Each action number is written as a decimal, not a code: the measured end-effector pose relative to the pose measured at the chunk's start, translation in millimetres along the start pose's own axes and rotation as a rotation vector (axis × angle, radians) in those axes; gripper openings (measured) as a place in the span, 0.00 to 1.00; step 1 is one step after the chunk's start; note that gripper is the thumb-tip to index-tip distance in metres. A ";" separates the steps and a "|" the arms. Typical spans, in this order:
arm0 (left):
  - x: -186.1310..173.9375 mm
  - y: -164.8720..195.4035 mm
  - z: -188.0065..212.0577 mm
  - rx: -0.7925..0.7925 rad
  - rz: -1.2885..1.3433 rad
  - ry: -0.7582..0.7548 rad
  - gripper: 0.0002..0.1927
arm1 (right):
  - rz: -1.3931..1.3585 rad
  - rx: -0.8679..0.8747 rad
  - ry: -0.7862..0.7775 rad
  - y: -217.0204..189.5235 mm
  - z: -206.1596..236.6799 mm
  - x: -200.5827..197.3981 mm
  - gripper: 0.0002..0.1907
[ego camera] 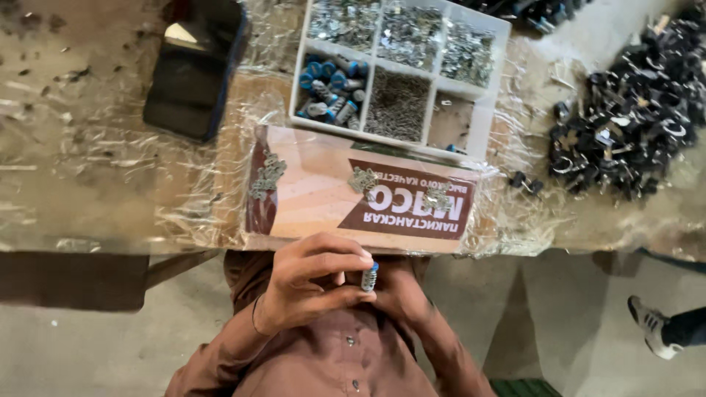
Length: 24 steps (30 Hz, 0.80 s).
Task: The person sits at a work table covered with large piles of small metal components and picks them up one at a time, placing them into the compartments of a white plastic organizer box, sorting blue-capped pieces into one compartment and silver pieces into another, taking items from piles and an orange basket.
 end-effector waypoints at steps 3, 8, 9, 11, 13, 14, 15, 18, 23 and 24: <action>0.0 -5.3 -0.2 -0.033 0.012 -0.006 0.22 | 0.043 -0.284 0.355 -56.1 55.2 -30.3 0.09; 10.6 -7.9 -4.5 -0.043 0.049 -0.021 0.21 | 0.394 -0.558 0.868 -122.7 110.9 -52.1 0.11; 11.0 -5.7 -5.1 -0.032 0.038 -0.025 0.21 | 0.280 -0.558 0.835 -123.6 109.7 -53.6 0.11; 10.2 -0.9 -6.5 -0.008 0.013 -0.036 0.21 | 0.111 -0.581 0.765 -124.8 104.5 -54.9 0.11; 8.2 1.6 -7.5 -0.015 0.005 -0.031 0.21 | 0.009 -0.623 0.693 -125.8 99.6 -54.1 0.12; 7.6 2.3 -8.0 -0.018 0.004 -0.027 0.21 | 0.013 -0.610 0.709 -125.0 98.9 -54.5 0.12; 7.1 4.0 -8.9 0.000 -0.004 -0.026 0.21 | 0.018 -0.597 0.723 -123.9 97.3 -54.2 0.11; 7.4 6.7 -9.7 0.030 -0.020 -0.019 0.21 | -0.002 -0.585 0.766 -120.6 94.7 -53.2 0.11; 10.7 4.7 -9.9 0.009 -0.021 -0.014 0.21 | 0.039 -0.594 0.846 -123.4 97.2 -49.9 0.11; 10.3 4.7 -11.0 0.016 -0.035 -0.017 0.21 | 0.098 -0.608 0.860 -125.9 98.0 -49.0 0.11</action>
Point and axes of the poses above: each hand's wrist, its own z-axis away from the middle knuckle, its own x-axis out of the palm, y = z × x, the point moved 8 cm from there along -z, towards the middle knuckle, and after that the axes turned 9 degrees about -y, right-handed, at the moved point
